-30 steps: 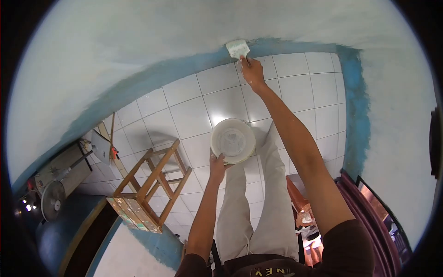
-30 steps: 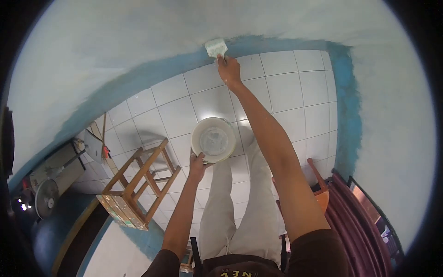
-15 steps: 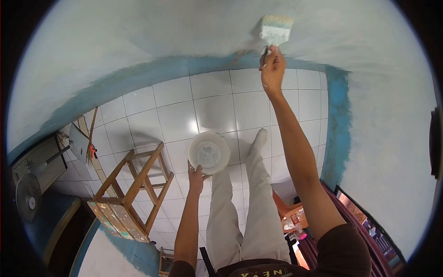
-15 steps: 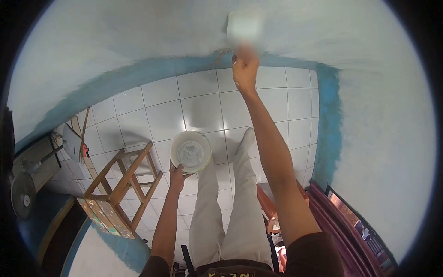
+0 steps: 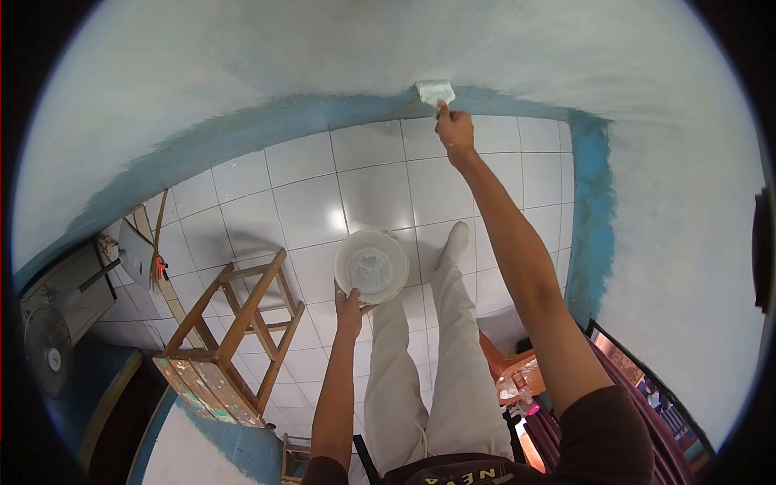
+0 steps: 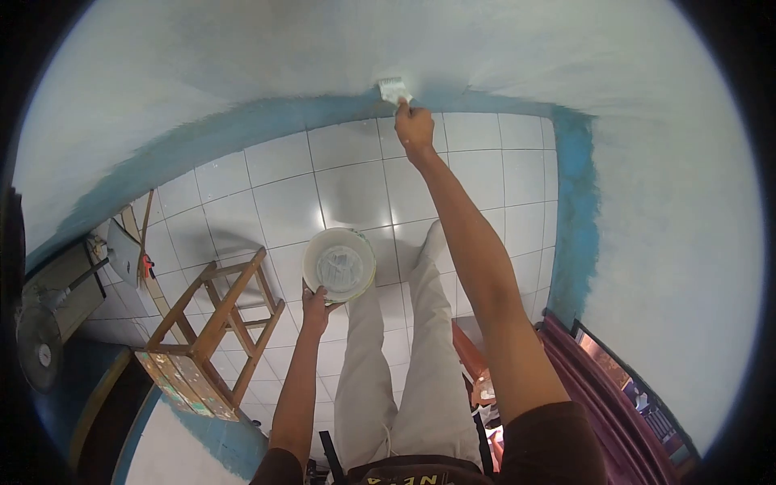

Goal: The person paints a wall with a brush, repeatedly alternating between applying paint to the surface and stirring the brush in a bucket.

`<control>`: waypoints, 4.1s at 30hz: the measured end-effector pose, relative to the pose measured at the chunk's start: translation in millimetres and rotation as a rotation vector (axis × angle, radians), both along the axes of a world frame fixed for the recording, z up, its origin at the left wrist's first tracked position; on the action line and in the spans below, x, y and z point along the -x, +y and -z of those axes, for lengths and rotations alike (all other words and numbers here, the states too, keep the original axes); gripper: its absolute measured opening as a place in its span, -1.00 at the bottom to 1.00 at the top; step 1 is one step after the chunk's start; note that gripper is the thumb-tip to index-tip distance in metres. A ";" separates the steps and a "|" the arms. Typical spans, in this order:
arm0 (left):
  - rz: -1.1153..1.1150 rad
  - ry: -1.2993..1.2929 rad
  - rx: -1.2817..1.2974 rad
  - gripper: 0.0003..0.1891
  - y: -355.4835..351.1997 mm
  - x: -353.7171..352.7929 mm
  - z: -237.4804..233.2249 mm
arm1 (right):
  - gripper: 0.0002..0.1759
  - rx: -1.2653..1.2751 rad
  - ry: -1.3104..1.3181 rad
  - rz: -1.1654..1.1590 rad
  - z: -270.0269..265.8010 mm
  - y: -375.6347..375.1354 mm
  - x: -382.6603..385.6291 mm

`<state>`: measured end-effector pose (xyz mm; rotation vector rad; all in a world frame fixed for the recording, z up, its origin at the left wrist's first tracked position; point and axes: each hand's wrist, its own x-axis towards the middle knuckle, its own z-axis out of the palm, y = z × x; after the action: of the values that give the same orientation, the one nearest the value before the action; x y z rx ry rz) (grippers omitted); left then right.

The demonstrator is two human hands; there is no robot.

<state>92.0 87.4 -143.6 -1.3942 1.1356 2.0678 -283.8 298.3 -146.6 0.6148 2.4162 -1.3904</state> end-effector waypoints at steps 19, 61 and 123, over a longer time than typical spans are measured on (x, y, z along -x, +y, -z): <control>-0.133 -0.019 -0.073 -0.24 24.8 -19.4 15.6 | -0.40 0.153 0.009 0.049 73.5 -15.3 -22.7; -0.093 -0.050 -0.054 -0.24 16.7 3.9 11.2 | -0.40 0.342 0.468 0.042 40.9 -32.6 -7.0; -0.221 0.061 -0.082 -0.29 -38.1 17.6 18.5 | -0.36 0.218 0.433 0.071 -241.2 -47.8 -36.0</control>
<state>74.4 49.2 -162.1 -1.4840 0.9449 2.2957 -247.7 250.5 94.6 0.3777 2.5189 -1.9560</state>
